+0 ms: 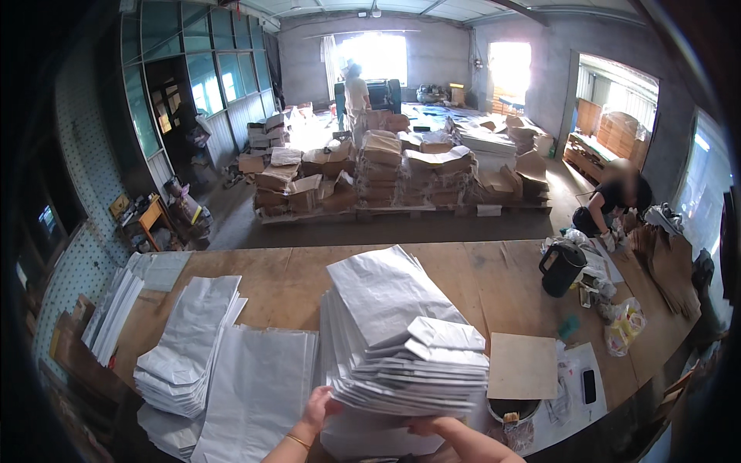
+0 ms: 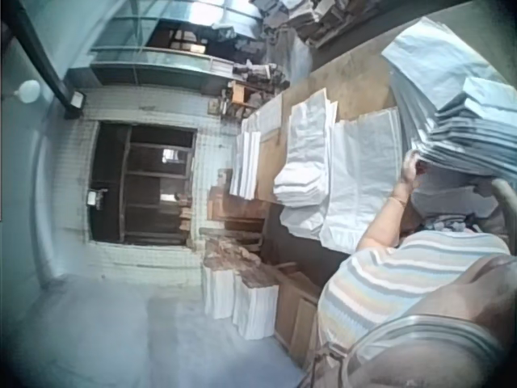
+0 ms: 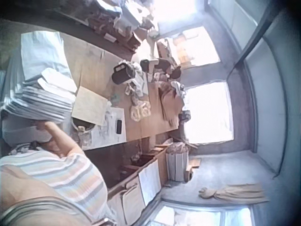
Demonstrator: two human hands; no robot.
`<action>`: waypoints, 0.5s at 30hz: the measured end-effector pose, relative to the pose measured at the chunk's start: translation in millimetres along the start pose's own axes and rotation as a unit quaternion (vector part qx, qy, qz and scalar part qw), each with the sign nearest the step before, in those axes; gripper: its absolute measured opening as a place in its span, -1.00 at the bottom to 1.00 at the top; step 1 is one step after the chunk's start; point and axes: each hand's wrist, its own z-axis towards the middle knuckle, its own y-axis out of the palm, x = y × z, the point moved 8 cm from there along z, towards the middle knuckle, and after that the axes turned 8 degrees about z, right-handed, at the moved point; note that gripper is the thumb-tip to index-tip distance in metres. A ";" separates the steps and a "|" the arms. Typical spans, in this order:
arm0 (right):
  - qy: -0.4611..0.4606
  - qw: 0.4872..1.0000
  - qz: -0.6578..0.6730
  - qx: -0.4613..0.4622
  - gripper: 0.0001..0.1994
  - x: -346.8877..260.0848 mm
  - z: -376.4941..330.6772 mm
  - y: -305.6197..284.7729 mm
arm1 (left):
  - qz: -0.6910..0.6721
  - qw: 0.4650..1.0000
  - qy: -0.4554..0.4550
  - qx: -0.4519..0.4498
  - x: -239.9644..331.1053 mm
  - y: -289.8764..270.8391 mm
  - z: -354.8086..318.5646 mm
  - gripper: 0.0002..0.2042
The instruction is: The person folds a brown paper sheet inside a white sheet, then stacks the folded items with others on the table. The person repeatedly picks up stacks, aligns them, and places them back down.
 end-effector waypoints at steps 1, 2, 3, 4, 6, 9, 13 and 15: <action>0.047 0.998 0.037 -0.031 -0.71 6.3 -0.8 -6.8 | 0.042 0.997 0.065 0.023 -3.0 -17.1 -1.7 -0.77; 0.029 0.996 0.020 0.079 -0.71 13.1 -0.8 -15.1 | 0.107 0.993 0.041 0.003 -25.8 -29.7 -0.7 -0.78; 0.027 0.995 0.033 0.090 -0.70 10.9 -0.8 -18.7 | 0.169 0.985 0.016 -0.014 -57.2 -50.9 -1.9 -0.78; 0.026 0.993 0.046 0.102 -0.68 7.6 -2.4 -24.1 | 0.230 0.973 -0.009 -0.031 -88.3 -69.1 -3.5 -0.78; 0.030 0.992 0.057 0.104 -0.67 9.0 -2.7 -27.0 | 0.204 0.973 -0.080 -0.069 -133.5 -79.3 -11.4 -0.79; 0.043 0.993 0.046 0.103 -0.65 12.3 -1.5 -22.8 | 0.059 0.982 -0.156 -0.091 -152.4 -69.0 -25.2 -0.81; 0.060 0.975 -0.092 0.195 -0.54 46.1 -1.5 -5.9 | 0.013 0.983 -0.184 -0.011 -153.4 -51.0 -37.5 -0.82; 0.149 0.980 -0.078 0.110 -0.28 74.5 -3.8 5.2 | 0.010 0.975 -0.213 0.059 -175.9 -69.1 -34.8 -0.83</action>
